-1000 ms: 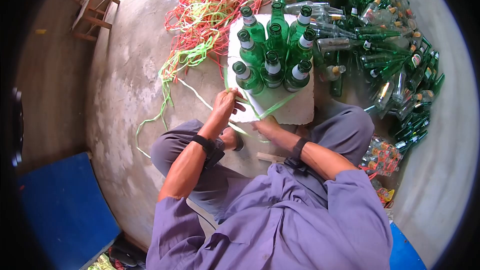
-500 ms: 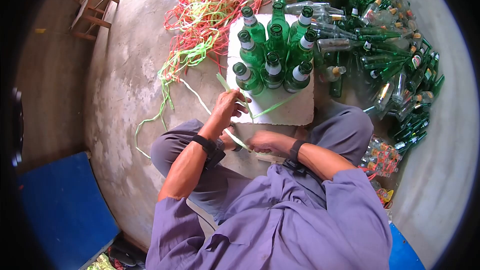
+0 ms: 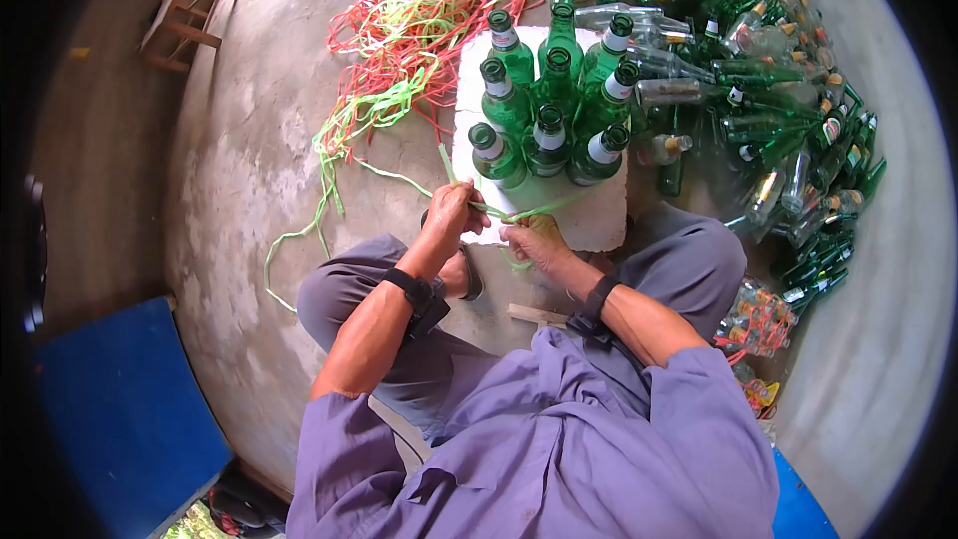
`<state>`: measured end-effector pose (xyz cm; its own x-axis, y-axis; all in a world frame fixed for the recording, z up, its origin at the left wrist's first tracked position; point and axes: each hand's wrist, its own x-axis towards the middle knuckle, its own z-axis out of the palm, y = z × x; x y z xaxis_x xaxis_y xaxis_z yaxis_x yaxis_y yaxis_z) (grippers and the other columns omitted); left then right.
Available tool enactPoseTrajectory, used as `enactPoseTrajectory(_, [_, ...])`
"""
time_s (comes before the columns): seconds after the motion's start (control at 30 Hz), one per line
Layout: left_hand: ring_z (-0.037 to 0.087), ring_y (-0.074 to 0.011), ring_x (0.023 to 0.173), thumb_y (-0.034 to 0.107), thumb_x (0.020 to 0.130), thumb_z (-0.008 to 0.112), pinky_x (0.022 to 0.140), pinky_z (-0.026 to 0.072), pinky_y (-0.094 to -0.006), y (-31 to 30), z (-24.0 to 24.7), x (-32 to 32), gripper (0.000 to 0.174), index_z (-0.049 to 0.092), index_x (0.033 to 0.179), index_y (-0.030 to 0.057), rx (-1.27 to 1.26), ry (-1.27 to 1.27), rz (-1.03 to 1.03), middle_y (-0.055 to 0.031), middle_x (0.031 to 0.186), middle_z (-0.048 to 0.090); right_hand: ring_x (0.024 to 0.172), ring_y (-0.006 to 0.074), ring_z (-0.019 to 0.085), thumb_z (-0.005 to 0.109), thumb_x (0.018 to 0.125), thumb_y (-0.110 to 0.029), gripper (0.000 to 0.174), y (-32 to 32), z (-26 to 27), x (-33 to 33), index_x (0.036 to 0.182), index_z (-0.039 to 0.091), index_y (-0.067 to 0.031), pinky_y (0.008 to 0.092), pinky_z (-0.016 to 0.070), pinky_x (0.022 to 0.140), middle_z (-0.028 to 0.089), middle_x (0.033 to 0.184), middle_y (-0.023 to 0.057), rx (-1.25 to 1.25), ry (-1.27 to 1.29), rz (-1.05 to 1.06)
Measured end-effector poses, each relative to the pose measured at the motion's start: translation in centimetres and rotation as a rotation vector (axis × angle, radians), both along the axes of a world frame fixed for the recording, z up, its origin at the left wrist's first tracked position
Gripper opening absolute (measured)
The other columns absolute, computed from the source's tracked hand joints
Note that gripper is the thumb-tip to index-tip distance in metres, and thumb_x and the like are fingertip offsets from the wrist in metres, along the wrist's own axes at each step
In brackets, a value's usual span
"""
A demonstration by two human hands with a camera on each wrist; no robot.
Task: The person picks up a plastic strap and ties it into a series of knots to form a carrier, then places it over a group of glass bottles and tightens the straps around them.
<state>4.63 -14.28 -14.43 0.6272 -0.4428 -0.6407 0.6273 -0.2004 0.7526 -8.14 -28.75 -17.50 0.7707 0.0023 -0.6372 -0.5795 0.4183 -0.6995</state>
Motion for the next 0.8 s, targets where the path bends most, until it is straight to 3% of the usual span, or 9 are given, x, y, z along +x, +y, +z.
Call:
enactPoseTrajectory(0.17, [0.055,-0.0206,0.044,0.032,0.101,0.045,0.043,0.0438,-0.0297,0.5,-0.1,0.1,0.034,0.055,0.088,0.0024,0.068,0.006,0.037,-0.0147,0.059,0.06,0.055,0.0045,0.044,0.063,0.091,-0.022,0.023,0.8,0.4,0.3,0.081,0.068,-0.0022,0.0222,0.0329,0.048,0.059,0.066,-0.0026,-0.354,-0.142,0.082])
enactPoseTrajectory(0.4, [0.058,-0.0203,0.048,0.03,0.099,0.044,0.043,0.0404,-0.0302,1.3,-0.4,0.2,0.034,0.057,0.089,0.0006,0.165,0.028,0.04,-0.014,0.07,0.063,0.052,0.0026,0.043,0.061,0.096,-0.023,0.026,0.2,-1.0,1.3,0.085,0.071,-0.0012,0.0211,0.0302,0.045,0.059,0.066,-0.0033,-0.353,-0.114,0.071])
enactPoseTrajectory(0.47, [0.06,-0.0203,0.051,0.03,0.099,0.044,0.043,0.0405,-0.03,1.5,-0.5,0.2,0.034,0.058,0.089,0.0005,0.162,0.018,0.052,-0.0136,0.075,0.064,0.05,0.0025,0.042,0.062,0.096,-0.023,0.026,0.5,-0.7,1.6,0.089,0.071,-0.0006,0.0204,0.0293,0.043,0.059,0.065,-0.0036,-0.255,-0.053,-0.042])
enactPoseTrajectory(0.6, [0.062,-0.0199,0.056,0.03,0.1,0.042,0.045,0.0408,-0.0299,1.8,-0.5,0.5,0.035,0.058,0.088,0.0,0.217,0.011,0.037,-0.013,0.081,0.066,0.048,0.0028,0.04,0.062,0.096,-0.022,0.024,1.3,-1.7,1.7,0.09,0.071,-0.0007,0.0202,0.0294,0.043,0.058,0.065,-0.004,-0.309,-0.091,-0.015])
enactPoseTrajectory(0.7, [0.061,-0.018,0.056,0.032,0.101,0.043,0.044,0.041,-0.0291,1.6,-1.0,0.9,0.036,0.057,0.086,0.0023,0.156,-0.048,0.049,-0.0122,0.081,0.066,0.047,0.0027,0.04,0.062,0.096,-0.022,0.024,1.4,-0.5,1.5,0.092,0.071,-0.0005,0.0204,0.0289,0.042,0.059,0.067,-0.0038,-0.2,-0.073,-0.004])
enactPoseTrajectory(0.77, [0.06,-0.0163,0.056,0.034,0.102,0.043,0.043,0.0412,-0.0284,1.1,-1.0,1.4,0.037,0.056,0.084,0.0046,0.112,-0.083,0.043,-0.0115,0.081,0.067,0.059,0.0077,0.053,0.064,0.09,-0.018,0.021,0.6,0.0,1.2,0.083,0.074,-0.0015,0.0237,0.0404,0.054,0.064,0.066,0.0006,-0.227,-0.069,0.008])
enactPoseTrajectory(0.8, [0.06,-0.0164,0.055,0.034,0.102,0.042,0.044,0.0412,-0.0283,0.8,-0.9,1.6,0.038,0.056,0.083,0.0048,0.113,-0.092,0.048,-0.0114,0.081,0.067,0.059,0.0077,0.053,0.064,0.09,-0.018,0.021,0.1,-0.2,0.9,0.083,0.074,-0.0015,0.0237,0.0404,0.054,0.064,0.066,0.0006,-0.229,-0.07,0.012])
